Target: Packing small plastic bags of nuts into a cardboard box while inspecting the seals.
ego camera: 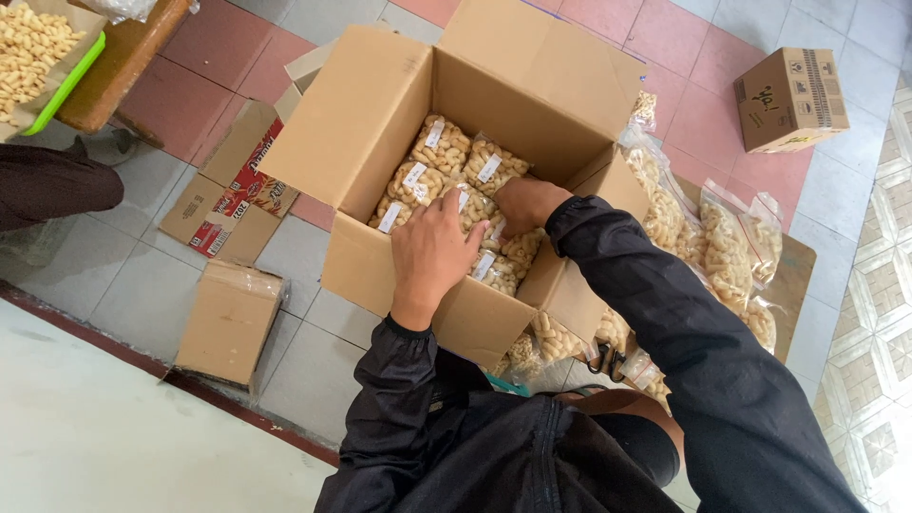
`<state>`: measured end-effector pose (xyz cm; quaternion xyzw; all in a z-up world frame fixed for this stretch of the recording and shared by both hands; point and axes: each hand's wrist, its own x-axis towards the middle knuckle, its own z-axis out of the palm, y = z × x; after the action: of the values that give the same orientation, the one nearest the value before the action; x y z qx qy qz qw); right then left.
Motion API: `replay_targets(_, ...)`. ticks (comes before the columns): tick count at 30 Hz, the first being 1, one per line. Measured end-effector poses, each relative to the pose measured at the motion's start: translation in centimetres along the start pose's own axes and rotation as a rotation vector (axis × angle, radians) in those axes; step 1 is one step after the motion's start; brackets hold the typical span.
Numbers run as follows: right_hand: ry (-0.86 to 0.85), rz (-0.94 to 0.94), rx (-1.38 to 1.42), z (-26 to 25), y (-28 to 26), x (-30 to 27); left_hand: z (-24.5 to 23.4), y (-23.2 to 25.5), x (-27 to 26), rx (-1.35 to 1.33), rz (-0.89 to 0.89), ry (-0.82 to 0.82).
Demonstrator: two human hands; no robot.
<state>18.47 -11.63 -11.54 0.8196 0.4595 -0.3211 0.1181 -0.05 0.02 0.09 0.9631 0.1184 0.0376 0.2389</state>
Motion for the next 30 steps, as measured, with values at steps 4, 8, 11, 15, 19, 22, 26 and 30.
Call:
replay_targets(4,0.006,0.021,0.008,-0.6,-0.5,-1.6,0.2,0.0,0.1,0.023,0.004,0.002)
replay_targets(8,0.156,0.044,0.090,-1.7,-1.1,-3.3,0.4,-0.2,0.1,0.031,0.000,-0.002)
replay_targets(11,0.259,0.047,0.121,-2.0,-1.1,-3.7,0.4,-0.2,0.2,0.049,-0.004,-0.039)
replay_targets(15,0.392,0.028,0.154,-1.6,-0.5,-3.3,1.3,-0.6,0.6,0.097,-0.008,-0.095)
replay_targets(19,0.739,-0.036,0.236,-2.4,-0.5,-4.6,2.0,-1.0,0.9,0.110,-0.007,-0.107)
replay_targets(22,1.010,-0.081,0.322,-3.1,-1.5,-7.0,1.9,-0.9,1.0,0.113,-0.011,-0.092)
replay_targets(26,1.381,-0.181,0.430,-2.0,-3.4,-9.8,1.5,-0.6,0.8,0.100,-0.015,-0.100)
replay_targets(30,1.454,-0.159,0.545,1.2,-4.1,-11.7,1.5,-0.4,0.7,0.116,-0.026,-0.119)
